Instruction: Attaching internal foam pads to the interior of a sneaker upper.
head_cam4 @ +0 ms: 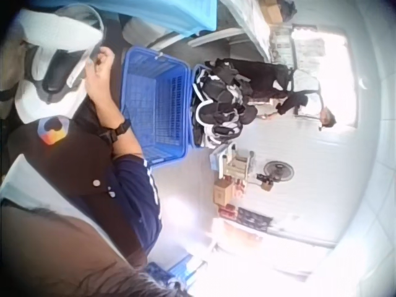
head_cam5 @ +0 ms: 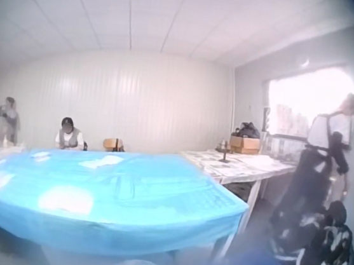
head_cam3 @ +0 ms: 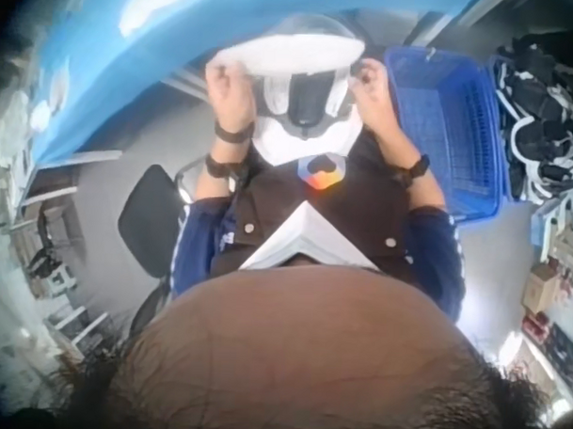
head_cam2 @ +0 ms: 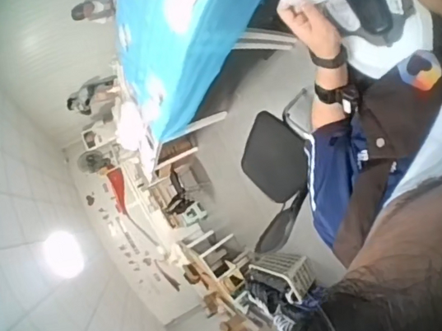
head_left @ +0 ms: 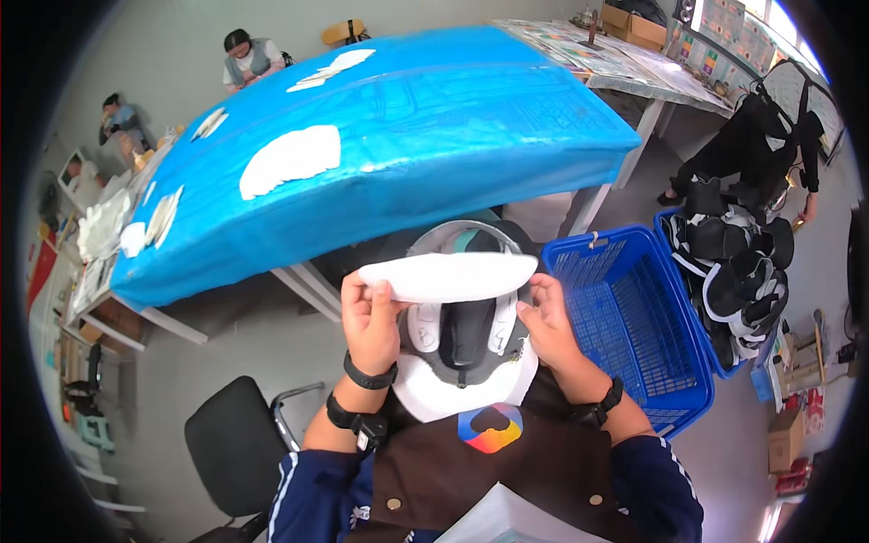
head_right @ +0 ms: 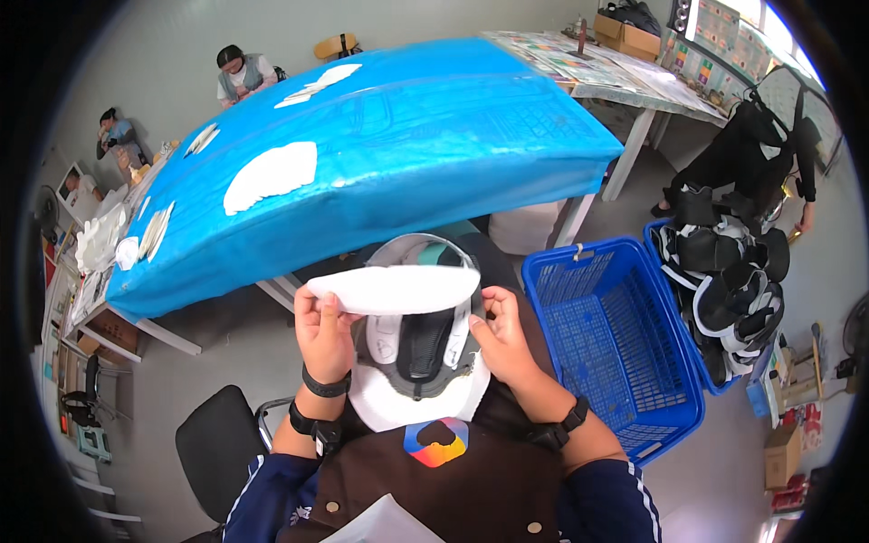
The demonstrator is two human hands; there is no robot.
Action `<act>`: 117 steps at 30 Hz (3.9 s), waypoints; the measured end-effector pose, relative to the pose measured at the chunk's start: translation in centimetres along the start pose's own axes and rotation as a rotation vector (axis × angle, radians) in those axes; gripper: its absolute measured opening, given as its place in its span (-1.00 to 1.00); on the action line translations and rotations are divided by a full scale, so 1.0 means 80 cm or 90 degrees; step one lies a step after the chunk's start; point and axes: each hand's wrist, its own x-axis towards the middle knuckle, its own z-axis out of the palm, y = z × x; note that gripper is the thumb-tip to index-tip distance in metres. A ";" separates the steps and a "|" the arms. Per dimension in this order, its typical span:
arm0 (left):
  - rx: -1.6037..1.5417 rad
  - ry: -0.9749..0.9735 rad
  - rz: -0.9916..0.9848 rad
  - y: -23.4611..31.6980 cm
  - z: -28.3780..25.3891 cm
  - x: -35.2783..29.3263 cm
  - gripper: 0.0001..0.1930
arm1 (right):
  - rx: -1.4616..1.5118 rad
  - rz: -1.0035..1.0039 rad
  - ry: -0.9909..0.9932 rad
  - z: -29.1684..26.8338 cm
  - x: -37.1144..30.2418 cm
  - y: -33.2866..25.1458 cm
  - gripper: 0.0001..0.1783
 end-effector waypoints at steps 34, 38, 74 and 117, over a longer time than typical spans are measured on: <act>0.262 -0.405 0.418 0.033 0.012 0.065 -0.83 | -0.708 -0.582 -0.107 0.000 0.104 -0.084 -0.66; 0.220 -0.373 0.253 0.026 0.015 0.057 -0.81 | -0.589 -0.432 -0.172 0.017 0.092 -0.061 -0.79; 0.402 -0.275 0.200 0.022 0.021 -0.003 0.41 | -0.657 -0.419 -0.513 0.053 -0.009 -0.139 -0.61; 0.134 -0.247 -0.032 0.029 0.027 -0.024 -0.39 | -0.507 -0.287 -0.222 0.072 -0.011 -0.109 -0.30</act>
